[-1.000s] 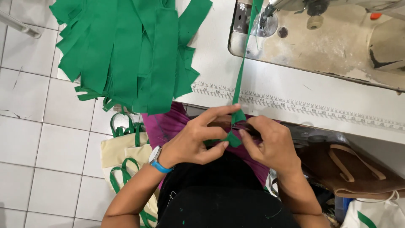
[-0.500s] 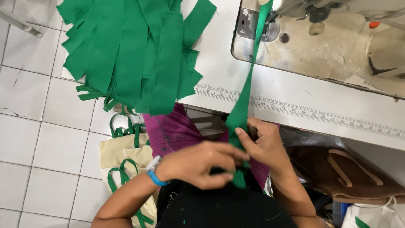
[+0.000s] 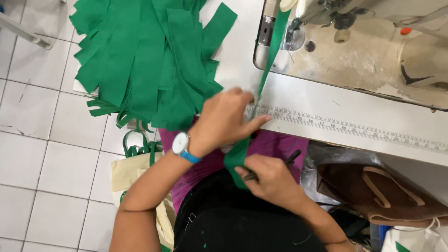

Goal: Cutting green fabric strips into shorter segments using scissors at a sewing workstation

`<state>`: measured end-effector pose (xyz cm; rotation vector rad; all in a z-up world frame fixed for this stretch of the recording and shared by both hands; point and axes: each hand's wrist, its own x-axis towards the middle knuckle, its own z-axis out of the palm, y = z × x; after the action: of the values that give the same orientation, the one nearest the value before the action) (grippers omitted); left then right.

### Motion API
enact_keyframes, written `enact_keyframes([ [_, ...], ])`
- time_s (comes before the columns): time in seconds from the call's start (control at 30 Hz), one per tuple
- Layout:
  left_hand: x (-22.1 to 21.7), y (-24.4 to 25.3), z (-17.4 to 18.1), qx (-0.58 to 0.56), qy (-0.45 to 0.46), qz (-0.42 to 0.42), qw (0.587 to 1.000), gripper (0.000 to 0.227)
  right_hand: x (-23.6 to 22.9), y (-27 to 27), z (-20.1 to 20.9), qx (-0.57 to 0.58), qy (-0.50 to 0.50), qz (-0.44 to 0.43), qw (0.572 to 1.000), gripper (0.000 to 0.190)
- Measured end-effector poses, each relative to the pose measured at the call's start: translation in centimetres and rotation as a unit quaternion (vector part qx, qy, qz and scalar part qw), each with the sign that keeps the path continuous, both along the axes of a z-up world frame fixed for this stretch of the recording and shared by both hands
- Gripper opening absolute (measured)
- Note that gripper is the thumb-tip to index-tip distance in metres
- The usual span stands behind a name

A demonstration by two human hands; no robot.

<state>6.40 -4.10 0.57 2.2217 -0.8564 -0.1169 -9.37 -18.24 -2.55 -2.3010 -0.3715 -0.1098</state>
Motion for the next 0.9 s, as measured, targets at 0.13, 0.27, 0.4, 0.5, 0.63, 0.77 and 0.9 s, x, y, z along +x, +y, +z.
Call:
enact_keyframes([
  [0.13,-2.4,1.3,-2.8,-0.026,0.018,-0.064,0.997,0.019,-0.5,-0.9,0.7,0.078,0.034,0.040,0.996,0.041],
  [0.27,-5.8,3.9,-2.3,-0.210,0.019,-0.117,0.971,0.011,0.3,-5.1,0.5,0.081,0.084,-0.066,0.991,0.048],
  [0.4,-6.8,3.9,-1.7,-0.308,0.063,-0.157,0.936,0.007,1.8,-4.7,1.7,-0.060,-0.027,-0.060,0.996,0.019],
  [0.5,-6.7,3.8,-1.0,-0.331,0.087,-0.163,0.926,0.009,1.5,-3.9,2.0,-0.079,-0.070,-0.048,0.993,0.020],
  [0.63,-6.7,3.6,-1.0,-0.319,0.082,-0.156,0.931,0.008,1.5,-3.3,2.6,-0.081,-0.090,-0.059,0.991,0.017],
  [0.77,-7.0,4.1,-0.9,-0.298,0.093,-0.170,0.935,0.013,1.6,-4.5,1.4,-0.051,-0.010,-0.091,0.994,0.026],
  [0.9,-8.2,4.8,0.4,-0.269,0.207,-0.312,0.887,0.014,3.0,-4.1,2.2,0.037,0.192,-0.103,0.975,0.077],
])
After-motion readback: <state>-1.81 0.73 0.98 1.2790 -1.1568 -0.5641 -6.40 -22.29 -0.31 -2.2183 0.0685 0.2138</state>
